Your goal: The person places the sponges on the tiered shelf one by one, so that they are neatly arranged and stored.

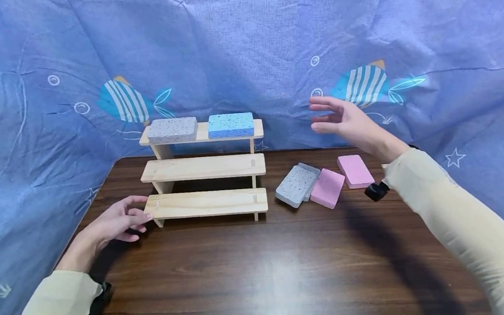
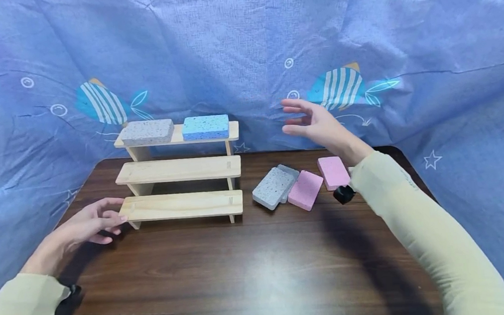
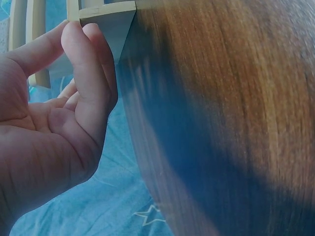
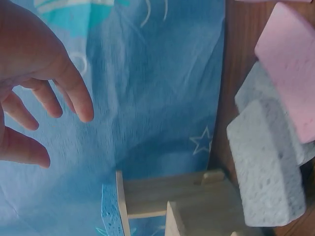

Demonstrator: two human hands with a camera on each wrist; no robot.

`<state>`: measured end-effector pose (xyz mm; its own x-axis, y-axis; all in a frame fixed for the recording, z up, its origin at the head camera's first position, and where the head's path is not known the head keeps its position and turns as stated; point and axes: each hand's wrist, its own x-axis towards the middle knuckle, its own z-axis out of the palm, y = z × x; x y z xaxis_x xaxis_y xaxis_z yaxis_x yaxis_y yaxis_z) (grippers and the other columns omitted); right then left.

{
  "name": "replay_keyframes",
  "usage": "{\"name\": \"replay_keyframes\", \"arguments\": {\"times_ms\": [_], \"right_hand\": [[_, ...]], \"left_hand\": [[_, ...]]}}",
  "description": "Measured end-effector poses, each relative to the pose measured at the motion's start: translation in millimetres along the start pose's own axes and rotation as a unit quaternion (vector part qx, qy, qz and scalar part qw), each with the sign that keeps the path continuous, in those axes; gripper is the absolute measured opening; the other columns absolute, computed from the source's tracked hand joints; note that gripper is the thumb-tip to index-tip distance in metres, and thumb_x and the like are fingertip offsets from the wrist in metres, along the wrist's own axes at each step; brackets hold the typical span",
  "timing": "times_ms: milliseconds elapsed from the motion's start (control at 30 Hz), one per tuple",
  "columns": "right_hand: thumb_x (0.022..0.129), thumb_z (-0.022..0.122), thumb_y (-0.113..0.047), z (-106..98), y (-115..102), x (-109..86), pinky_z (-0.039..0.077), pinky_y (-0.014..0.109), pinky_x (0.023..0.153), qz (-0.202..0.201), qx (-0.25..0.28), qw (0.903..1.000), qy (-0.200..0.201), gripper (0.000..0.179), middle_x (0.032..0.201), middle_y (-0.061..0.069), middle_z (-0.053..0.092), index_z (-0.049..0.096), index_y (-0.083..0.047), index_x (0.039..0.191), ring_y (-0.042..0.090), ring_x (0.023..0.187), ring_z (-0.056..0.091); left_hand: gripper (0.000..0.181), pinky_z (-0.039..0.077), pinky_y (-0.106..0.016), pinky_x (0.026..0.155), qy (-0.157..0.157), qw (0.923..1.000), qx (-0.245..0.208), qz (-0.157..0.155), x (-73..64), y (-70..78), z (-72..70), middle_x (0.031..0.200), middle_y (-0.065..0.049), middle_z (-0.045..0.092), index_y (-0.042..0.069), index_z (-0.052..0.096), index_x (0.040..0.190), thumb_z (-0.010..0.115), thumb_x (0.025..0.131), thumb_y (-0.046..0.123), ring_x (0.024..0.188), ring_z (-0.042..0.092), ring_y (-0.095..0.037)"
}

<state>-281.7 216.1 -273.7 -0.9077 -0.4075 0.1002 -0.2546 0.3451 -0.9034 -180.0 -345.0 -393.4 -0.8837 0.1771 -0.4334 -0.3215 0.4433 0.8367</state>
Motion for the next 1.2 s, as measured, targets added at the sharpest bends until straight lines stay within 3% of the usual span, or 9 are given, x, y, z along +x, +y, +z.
{"name": "replay_keyframes", "arguments": {"times_ms": [200, 433, 733, 833, 967, 1033, 1133, 1200], "right_hand": [[0.097, 0.071, -0.021, -16, 14, -28.2, 0.049, 0.021, 0.096, -0.002, -0.016, 0.9992, 0.038, 0.066, 0.156, 0.009, 0.042, 0.04, -0.021, 0.156, 0.023, 0.133, 0.052], [0.097, 0.071, -0.015, -35, 33, -65.8, 0.048, 0.014, 0.092, -0.008, -0.048, 0.9937, 0.101, 0.065, 0.152, 0.003, 0.048, 0.043, -0.025, 0.155, 0.02, 0.134, 0.05], [0.095, 0.072, -0.01, -41, 73, -91.8, 0.047, 0.012, 0.092, 0.031, -0.051, 0.9913, 0.117, 0.069, 0.151, 0.0, 0.046, 0.041, -0.021, 0.155, 0.006, 0.129, 0.05], [0.093, 0.075, -0.011, -43, 86, -97.8, 0.045, 0.014, 0.097, 0.044, -0.073, 0.989, 0.121, 0.074, 0.155, 0.006, 0.042, 0.038, -0.018, 0.157, 0.012, 0.135, 0.046], [0.091, 0.079, -0.017, -42, 101, -104.4, 0.041, 0.008, 0.095, 0.059, -0.123, 0.9834, 0.12, 0.082, 0.158, 0.016, 0.037, 0.033, -0.013, 0.159, 0.033, 0.142, 0.038], [0.089, 0.081, -0.019, -41, 109, -106.5, 0.042, 0.007, 0.086, 0.059, -0.15, 0.9802, 0.115, 0.086, 0.158, 0.019, 0.035, 0.032, -0.011, 0.159, 0.036, 0.126, 0.051], [0.087, 0.082, -0.019, -37, 123, -108.3, 0.038, 0.009, 0.08, 0.048, -0.175, 0.9778, 0.104, 0.09, 0.159, 0.023, 0.032, 0.029, -0.008, 0.16, 0.033, 0.122, 0.048], [0.086, 0.084, -0.019, -35, 132, -109.6, 0.037, 0.014, 0.087, 0.038, -0.192, 0.9757, 0.099, 0.094, 0.159, 0.024, 0.031, 0.027, -0.008, 0.16, 0.034, 0.122, 0.046]], "left_hand": [[0.078, 0.058, -0.033, 0.059, 0.004, 1.0, 0.002, 0.005, -1.3, -0.1, 0.8, 0.105, -0.009, 0.065, 0.002, 0.019, 0.155, 0.069, 0.098, 0.02, 0.081, 0.065, -0.019], [0.078, 0.058, -0.034, 0.06, 0.006, 1.0, 0.005, 0.002, -0.4, 2.8, 1.2, 0.106, -0.011, 0.065, 0.001, 0.019, 0.155, 0.069, 0.098, 0.02, 0.082, 0.066, -0.02], [0.077, 0.059, -0.034, 0.06, 0.008, 0.9999, 0.007, 0.001, -1.3, 4.5, 2.2, 0.106, -0.012, 0.065, 0.001, 0.02, 0.154, 0.069, 0.098, 0.02, 0.081, 0.067, -0.02], [0.077, 0.059, -0.033, 0.06, 0.008, 1.0, 0.003, 0.001, -0.4, 3.4, 2.9, 0.106, -0.012, 0.065, 0.001, 0.02, 0.154, 0.069, 0.098, 0.019, 0.08, 0.066, -0.019], [0.077, 0.059, -0.034, 0.06, 0.008, 1.0, 0.004, 0.004, 0.7, 2.3, 2.6, 0.105, -0.011, 0.066, 0.001, 0.02, 0.155, 0.069, 0.098, 0.019, 0.08, 0.066, -0.02], [0.077, 0.059, -0.034, 0.06, 0.008, 0.9999, 0.006, 0.006, 1.0, 1.9, 1.9, 0.105, -0.011, 0.066, 0.001, 0.02, 0.155, 0.069, 0.098, 0.02, 0.081, 0.067, -0.02], [0.078, 0.059, -0.035, 0.06, 0.008, 0.9999, 0.007, 0.006, 0.9, 1.1, 0.9, 0.105, -0.011, 0.066, 0.001, 0.019, 0.155, 0.069, 0.098, 0.02, 0.08, 0.067, -0.02], [0.078, 0.059, -0.035, 0.06, 0.008, 0.9999, 0.006, 0.006, 0.7, 0.4, 0.9, 0.106, -0.011, 0.066, 0.001, 0.019, 0.155, 0.069, 0.098, 0.021, 0.08, 0.067, -0.02]]}}
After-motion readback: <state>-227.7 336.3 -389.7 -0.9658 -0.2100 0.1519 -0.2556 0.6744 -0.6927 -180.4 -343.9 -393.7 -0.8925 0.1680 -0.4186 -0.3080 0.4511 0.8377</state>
